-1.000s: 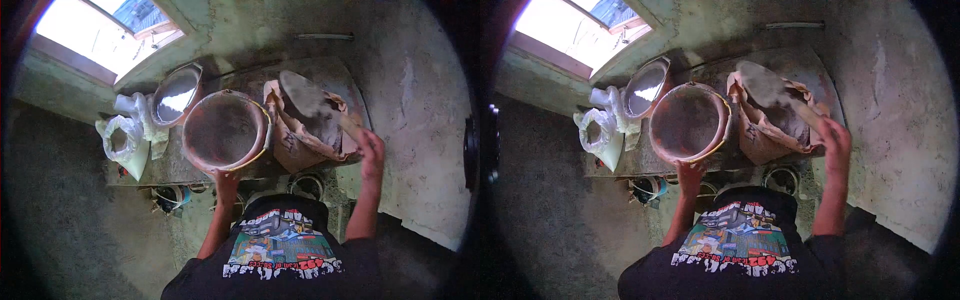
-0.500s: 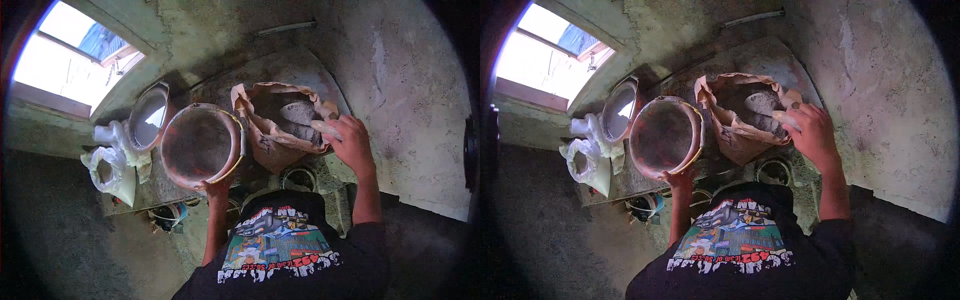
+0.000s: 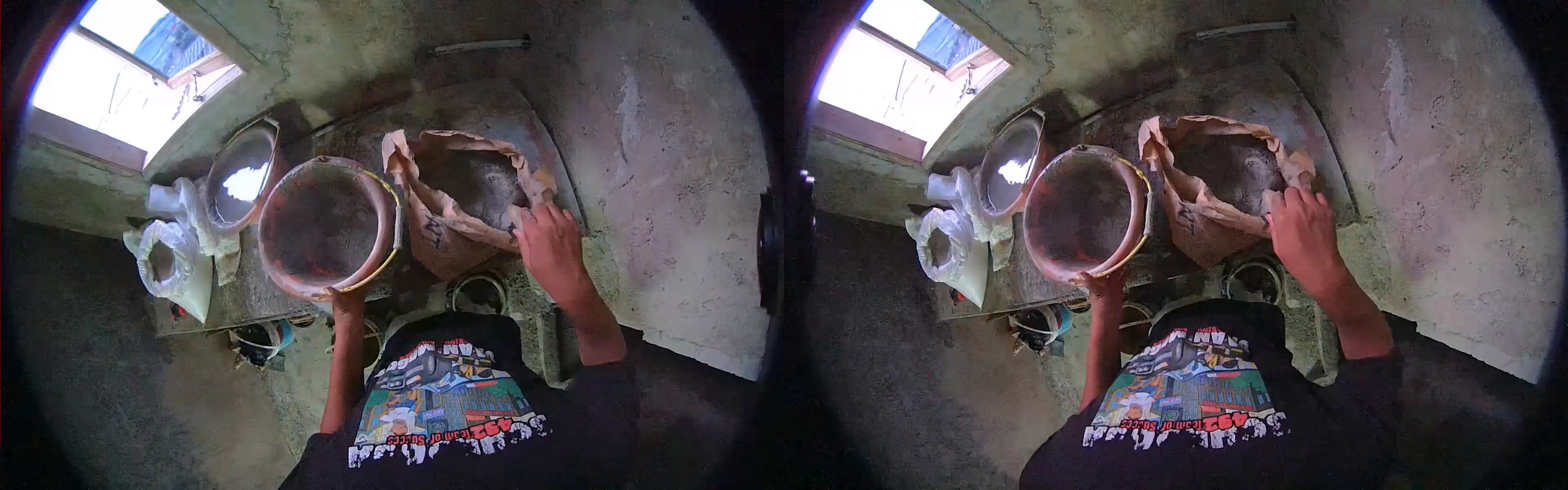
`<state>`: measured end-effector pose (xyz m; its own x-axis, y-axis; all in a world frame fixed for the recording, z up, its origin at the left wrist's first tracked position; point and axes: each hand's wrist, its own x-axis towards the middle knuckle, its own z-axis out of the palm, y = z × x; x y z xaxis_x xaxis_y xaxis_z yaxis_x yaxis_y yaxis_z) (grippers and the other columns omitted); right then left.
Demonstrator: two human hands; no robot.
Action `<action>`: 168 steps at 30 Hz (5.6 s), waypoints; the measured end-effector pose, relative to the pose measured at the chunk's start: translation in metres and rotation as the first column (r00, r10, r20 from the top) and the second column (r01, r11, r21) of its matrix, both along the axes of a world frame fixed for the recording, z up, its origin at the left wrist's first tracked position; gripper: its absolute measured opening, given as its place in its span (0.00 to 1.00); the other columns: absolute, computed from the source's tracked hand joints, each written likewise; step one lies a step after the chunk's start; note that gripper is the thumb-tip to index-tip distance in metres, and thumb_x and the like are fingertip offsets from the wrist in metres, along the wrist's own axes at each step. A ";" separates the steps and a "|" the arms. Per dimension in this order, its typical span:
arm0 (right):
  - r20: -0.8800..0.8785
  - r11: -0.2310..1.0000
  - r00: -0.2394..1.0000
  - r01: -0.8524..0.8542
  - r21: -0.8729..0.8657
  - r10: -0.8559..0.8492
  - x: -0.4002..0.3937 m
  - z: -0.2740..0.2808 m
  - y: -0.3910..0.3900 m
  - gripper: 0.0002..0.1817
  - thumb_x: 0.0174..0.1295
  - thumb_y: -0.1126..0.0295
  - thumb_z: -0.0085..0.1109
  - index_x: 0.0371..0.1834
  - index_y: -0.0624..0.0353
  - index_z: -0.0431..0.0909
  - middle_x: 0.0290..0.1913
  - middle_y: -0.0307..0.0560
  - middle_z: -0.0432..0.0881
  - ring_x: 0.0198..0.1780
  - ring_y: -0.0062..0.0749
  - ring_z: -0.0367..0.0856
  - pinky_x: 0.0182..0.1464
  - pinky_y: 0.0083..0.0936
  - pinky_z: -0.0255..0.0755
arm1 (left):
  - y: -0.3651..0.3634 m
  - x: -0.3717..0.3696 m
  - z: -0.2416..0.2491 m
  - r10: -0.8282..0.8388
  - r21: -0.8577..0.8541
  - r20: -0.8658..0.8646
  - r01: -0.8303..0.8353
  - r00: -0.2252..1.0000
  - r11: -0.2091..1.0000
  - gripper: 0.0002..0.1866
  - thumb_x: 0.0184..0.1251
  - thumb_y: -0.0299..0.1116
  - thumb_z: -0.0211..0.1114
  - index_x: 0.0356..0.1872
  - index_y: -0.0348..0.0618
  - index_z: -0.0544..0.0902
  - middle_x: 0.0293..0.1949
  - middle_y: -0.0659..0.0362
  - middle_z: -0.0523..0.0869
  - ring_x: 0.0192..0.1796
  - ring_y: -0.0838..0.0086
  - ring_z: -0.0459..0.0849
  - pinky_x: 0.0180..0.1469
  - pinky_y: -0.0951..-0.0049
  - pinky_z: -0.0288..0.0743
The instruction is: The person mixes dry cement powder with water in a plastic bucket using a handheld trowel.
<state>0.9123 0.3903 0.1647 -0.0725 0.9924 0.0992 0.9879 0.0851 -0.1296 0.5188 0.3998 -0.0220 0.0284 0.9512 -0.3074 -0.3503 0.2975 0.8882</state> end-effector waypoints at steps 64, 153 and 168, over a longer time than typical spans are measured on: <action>-0.732 0.971 0.670 0.234 0.050 -0.124 -0.201 -0.006 0.073 0.17 0.62 0.58 0.69 0.40 0.64 0.88 0.30 0.50 0.88 0.32 0.26 0.84 0.38 0.26 0.76 | -0.002 -0.087 0.060 0.006 0.023 0.272 -0.013 0.962 1.000 0.14 0.80 0.42 0.54 0.46 0.41 0.80 0.39 0.63 0.84 0.41 0.80 0.81 0.46 0.76 0.73; -0.936 0.970 -0.279 -0.167 -0.175 -0.217 -0.192 -0.001 -0.014 0.25 0.65 0.65 0.58 0.61 0.65 0.67 0.35 0.38 0.74 0.33 0.19 0.72 0.35 0.15 0.66 | 0.035 -0.091 0.054 -0.099 -0.218 0.385 0.195 0.918 0.956 0.28 0.70 0.38 0.62 0.63 0.37 0.61 0.47 0.51 0.81 0.48 0.64 0.86 0.41 0.63 0.85; -0.603 0.976 0.791 -0.197 -0.088 0.105 -0.219 0.054 -0.002 0.22 0.57 0.76 0.65 0.56 0.64 0.73 0.52 0.55 0.82 0.50 0.54 0.84 0.48 0.40 0.75 | -0.012 -0.115 -0.027 0.016 -0.217 0.105 0.008 0.994 0.976 0.14 0.53 0.28 0.58 0.43 0.35 0.76 0.41 0.54 0.79 0.43 0.59 0.82 0.54 0.56 0.77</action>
